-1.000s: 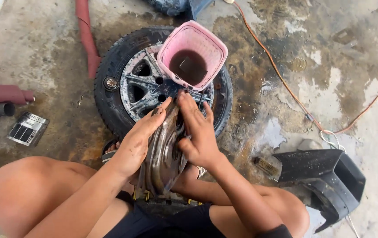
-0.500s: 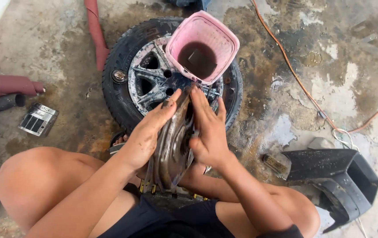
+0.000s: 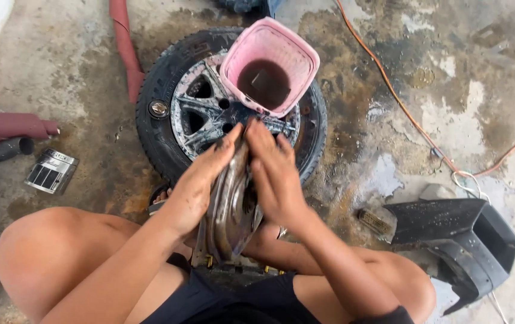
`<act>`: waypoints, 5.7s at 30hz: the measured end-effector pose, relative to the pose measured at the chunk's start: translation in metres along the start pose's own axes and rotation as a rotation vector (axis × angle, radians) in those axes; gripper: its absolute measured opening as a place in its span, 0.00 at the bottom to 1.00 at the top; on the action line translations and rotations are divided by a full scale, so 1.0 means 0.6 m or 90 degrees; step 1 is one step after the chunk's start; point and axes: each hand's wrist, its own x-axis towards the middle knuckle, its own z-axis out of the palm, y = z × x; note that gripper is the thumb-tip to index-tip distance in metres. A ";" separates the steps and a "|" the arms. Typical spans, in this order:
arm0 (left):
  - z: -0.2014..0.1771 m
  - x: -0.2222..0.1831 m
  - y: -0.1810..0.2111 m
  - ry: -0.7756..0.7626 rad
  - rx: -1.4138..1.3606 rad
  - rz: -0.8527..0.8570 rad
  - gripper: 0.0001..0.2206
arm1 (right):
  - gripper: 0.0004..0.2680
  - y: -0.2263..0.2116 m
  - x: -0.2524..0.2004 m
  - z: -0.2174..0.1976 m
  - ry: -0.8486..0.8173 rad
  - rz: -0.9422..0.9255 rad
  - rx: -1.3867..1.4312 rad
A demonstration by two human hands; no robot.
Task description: The person scrubs a dark metal part with a small brush, repeatedly dipping the brush into a pink container of liquid. The person holds the part over a tire and scrubs its surfaces and crevices.
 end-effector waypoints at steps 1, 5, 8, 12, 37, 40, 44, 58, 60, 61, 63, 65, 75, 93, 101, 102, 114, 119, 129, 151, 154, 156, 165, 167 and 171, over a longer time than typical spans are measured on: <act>-0.001 0.001 0.008 0.004 0.003 0.004 0.39 | 0.18 -0.009 -0.001 -0.002 0.000 -0.006 0.002; 0.009 -0.004 0.025 -0.005 -0.040 -0.008 0.38 | 0.18 -0.015 -0.006 -0.008 -0.001 0.014 -0.007; 0.001 -0.004 -0.013 0.006 -0.162 -0.009 0.35 | 0.17 -0.071 -0.004 -0.018 -0.024 0.033 -0.024; 0.016 -0.019 0.032 0.038 -0.116 0.057 0.36 | 0.17 -0.001 0.008 -0.001 0.021 0.055 -0.055; 0.020 -0.014 0.056 0.009 -0.044 -0.010 0.37 | 0.15 0.043 0.057 -0.034 0.106 0.413 0.208; 0.016 -0.010 0.051 0.000 -0.045 -0.006 0.36 | 0.13 0.055 0.057 -0.050 0.177 0.400 0.341; 0.014 -0.014 0.044 0.009 -0.042 0.003 0.35 | 0.13 0.034 0.056 -0.046 0.177 0.359 0.308; 0.018 -0.024 0.014 -0.004 -0.042 0.033 0.31 | 0.19 0.000 0.040 -0.032 0.062 0.212 0.268; 0.018 -0.022 0.014 -0.003 -0.045 0.044 0.30 | 0.23 -0.006 0.044 -0.031 0.048 0.231 0.249; 0.017 -0.022 0.013 -0.004 -0.044 0.045 0.30 | 0.23 -0.003 0.044 -0.030 0.049 0.231 0.249; 0.016 -0.023 0.012 -0.002 -0.045 0.058 0.29 | 0.21 0.005 0.045 -0.028 0.053 0.265 0.277; 0.014 -0.025 0.009 0.002 -0.047 0.065 0.29 | 0.19 0.008 0.045 -0.022 0.063 0.275 0.280; 0.009 -0.027 -0.002 0.011 -0.056 0.106 0.26 | 0.16 0.010 0.045 -0.016 0.084 0.273 0.263; 0.007 -0.014 -0.008 -0.018 -0.190 0.045 0.30 | 0.22 -0.043 0.010 -0.002 -0.016 0.039 -0.175; -0.016 -0.009 -0.029 -0.056 -0.162 0.069 0.32 | 0.38 -0.114 0.024 -0.030 -0.103 0.102 -0.227; -0.021 -0.009 -0.038 -0.077 -0.007 0.190 0.30 | 0.41 -0.144 0.032 -0.039 -0.123 0.109 -0.191; -0.002 -0.013 0.003 -0.028 -0.134 0.013 0.35 | 0.39 -0.057 0.019 -0.020 -0.078 0.074 -0.326; -0.008 -0.009 -0.018 -0.051 -0.187 0.053 0.31 | 0.46 -0.103 0.017 -0.022 -0.101 0.044 -0.364; -0.005 -0.009 -0.014 -0.060 -0.105 0.050 0.39 | 0.43 -0.084 0.036 -0.027 -0.141 0.081 -0.384; -0.014 0.019 -0.063 -0.035 -0.219 0.060 0.34 | 0.40 -0.081 0.020 -0.023 -0.148 0.105 -0.392; -0.019 0.013 -0.037 -0.025 -0.141 0.055 0.38 | 0.42 -0.104 0.016 -0.022 -0.147 0.101 -0.318; -0.012 0.014 -0.054 -0.020 -0.202 0.060 0.37 | 0.42 -0.097 0.005 -0.020 -0.142 0.097 -0.362; 0.015 0.017 -0.076 0.028 -0.251 0.190 0.33 | 0.45 -0.053 0.008 -0.009 -0.085 0.074 -0.346; 0.011 0.011 -0.072 0.027 -0.239 0.179 0.32 | 0.44 -0.069 0.010 -0.011 -0.089 0.083 -0.333; 0.013 0.021 -0.072 0.046 -0.252 0.189 0.26 | 0.48 -0.083 -0.018 -0.006 -0.105 0.095 -0.315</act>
